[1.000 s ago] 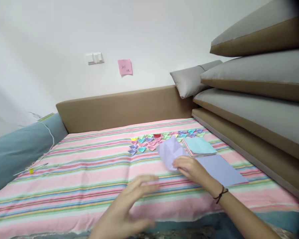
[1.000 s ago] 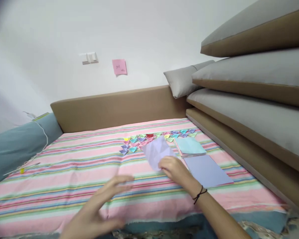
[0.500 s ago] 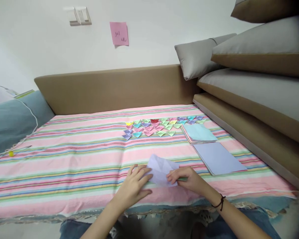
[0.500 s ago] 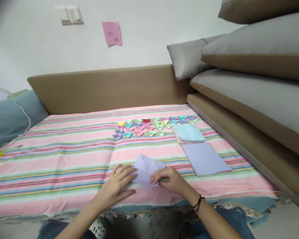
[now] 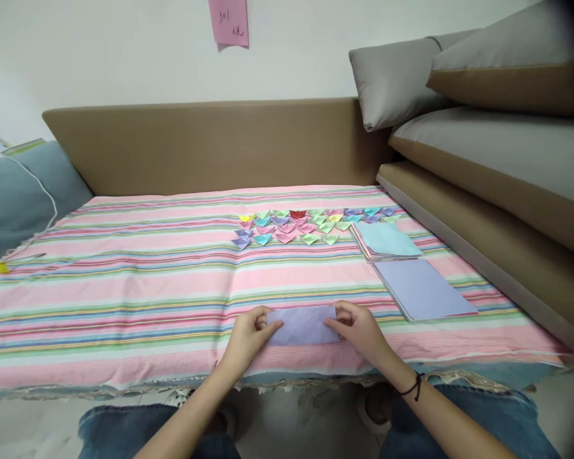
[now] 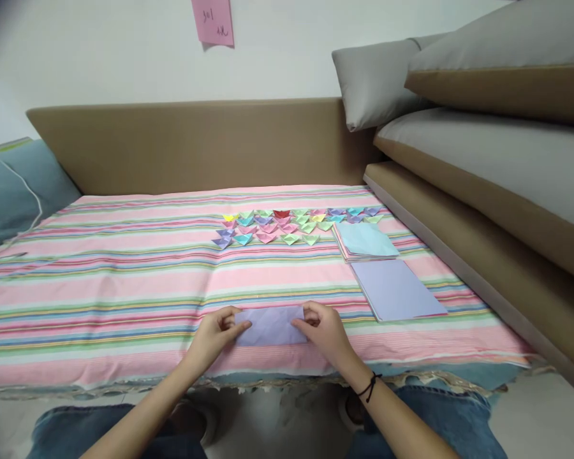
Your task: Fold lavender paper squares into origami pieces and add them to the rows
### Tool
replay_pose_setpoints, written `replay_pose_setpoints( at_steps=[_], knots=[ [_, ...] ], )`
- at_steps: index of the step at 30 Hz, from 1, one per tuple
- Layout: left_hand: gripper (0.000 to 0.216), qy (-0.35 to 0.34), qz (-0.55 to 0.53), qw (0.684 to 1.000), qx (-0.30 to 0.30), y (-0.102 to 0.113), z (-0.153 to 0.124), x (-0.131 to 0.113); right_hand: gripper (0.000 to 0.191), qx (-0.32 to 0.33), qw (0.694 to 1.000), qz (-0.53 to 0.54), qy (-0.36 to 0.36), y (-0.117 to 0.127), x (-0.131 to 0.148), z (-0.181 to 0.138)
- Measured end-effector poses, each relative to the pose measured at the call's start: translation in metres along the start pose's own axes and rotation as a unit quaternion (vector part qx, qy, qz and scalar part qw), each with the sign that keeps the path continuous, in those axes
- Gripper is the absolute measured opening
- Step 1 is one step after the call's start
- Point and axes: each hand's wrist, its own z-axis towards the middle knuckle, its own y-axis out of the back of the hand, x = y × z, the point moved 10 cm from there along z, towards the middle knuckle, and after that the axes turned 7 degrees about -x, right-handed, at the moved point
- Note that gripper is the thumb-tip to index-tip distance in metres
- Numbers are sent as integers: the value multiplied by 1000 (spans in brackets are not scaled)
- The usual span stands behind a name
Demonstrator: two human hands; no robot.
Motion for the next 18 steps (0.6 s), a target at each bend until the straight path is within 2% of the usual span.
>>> replay_pose_setpoints(
  at_steps=[4,8,11,13,18],
  knots=[
    [37,-29,31,999,6,-2,0,-5,19,17,1000,-24,-1,-1,-2,-2],
    [19,-71,77,994,-33,0,-8,-12,24,-10,998,-66,6,5,2,-5],
    [37,-143,152,976,-68,-3,-17,-21,30,-39,990,-134,28,8,7,-8],
    [37,-169,181,966,-68,-8,-22,-23,32,-49,984,-166,40,8,10,-10],
    [35,-119,123,984,-50,-8,-20,-12,32,-46,982,-175,49,9,13,-11]
  ],
)
